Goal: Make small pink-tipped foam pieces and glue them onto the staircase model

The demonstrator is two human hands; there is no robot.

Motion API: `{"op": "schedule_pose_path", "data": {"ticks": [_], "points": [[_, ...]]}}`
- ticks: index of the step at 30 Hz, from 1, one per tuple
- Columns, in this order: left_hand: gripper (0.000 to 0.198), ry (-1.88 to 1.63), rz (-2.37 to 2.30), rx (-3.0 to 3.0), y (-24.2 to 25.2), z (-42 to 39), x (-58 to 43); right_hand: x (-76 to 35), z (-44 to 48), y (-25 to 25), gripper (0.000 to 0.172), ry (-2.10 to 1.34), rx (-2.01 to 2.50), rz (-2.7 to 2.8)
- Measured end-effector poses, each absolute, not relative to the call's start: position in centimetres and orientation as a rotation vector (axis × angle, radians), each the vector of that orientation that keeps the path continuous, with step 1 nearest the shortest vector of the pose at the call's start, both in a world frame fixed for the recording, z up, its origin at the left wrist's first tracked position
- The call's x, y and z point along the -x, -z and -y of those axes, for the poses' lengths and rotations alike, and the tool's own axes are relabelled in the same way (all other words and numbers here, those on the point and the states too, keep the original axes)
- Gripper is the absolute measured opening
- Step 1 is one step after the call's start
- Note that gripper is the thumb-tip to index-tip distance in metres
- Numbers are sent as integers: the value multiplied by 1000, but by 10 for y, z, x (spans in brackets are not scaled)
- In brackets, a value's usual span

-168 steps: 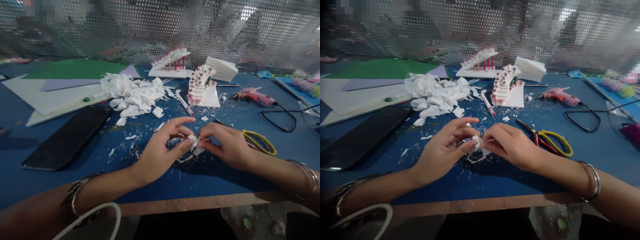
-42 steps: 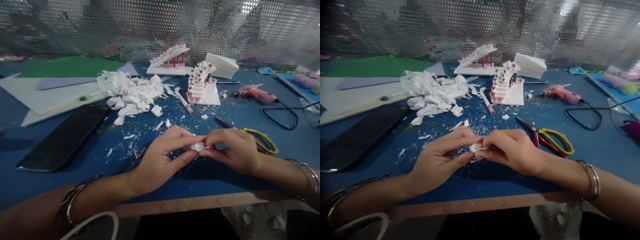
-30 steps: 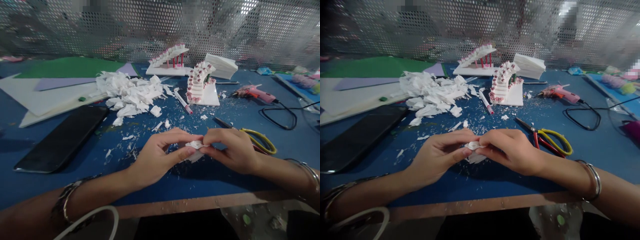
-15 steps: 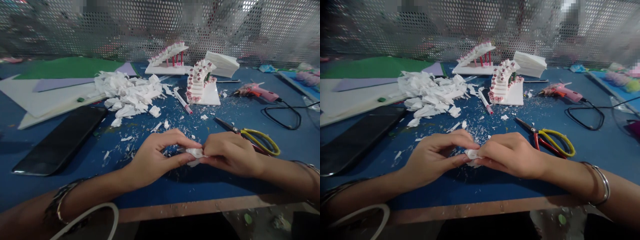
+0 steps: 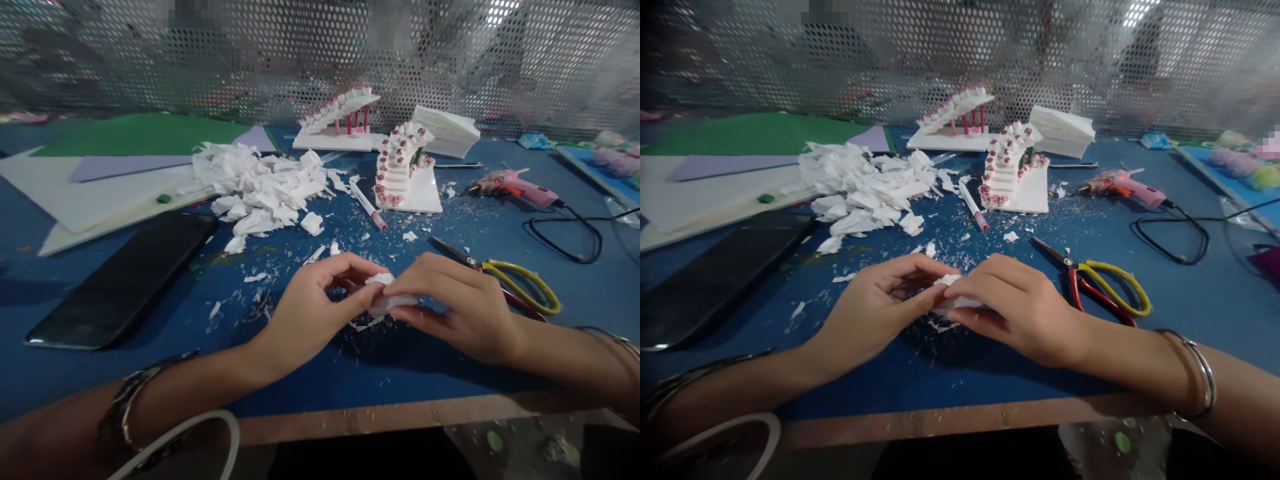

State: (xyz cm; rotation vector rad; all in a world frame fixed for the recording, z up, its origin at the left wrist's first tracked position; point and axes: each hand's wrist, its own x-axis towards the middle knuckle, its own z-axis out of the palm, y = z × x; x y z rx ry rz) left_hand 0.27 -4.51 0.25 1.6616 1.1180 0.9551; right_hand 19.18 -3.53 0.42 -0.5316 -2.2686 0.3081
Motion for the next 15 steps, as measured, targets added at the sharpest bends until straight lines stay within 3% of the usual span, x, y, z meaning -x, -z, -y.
{"op": "schedule_pose_path", "data": {"ticks": [7,15], "points": [[28,-876,-990,-1449,-6,43,-7,-192,33,-9,14,-439,644,2237],[18,-879,-873,-1347,-4,42,-4,-192,32,-8,17,-469,584,2254]]}}
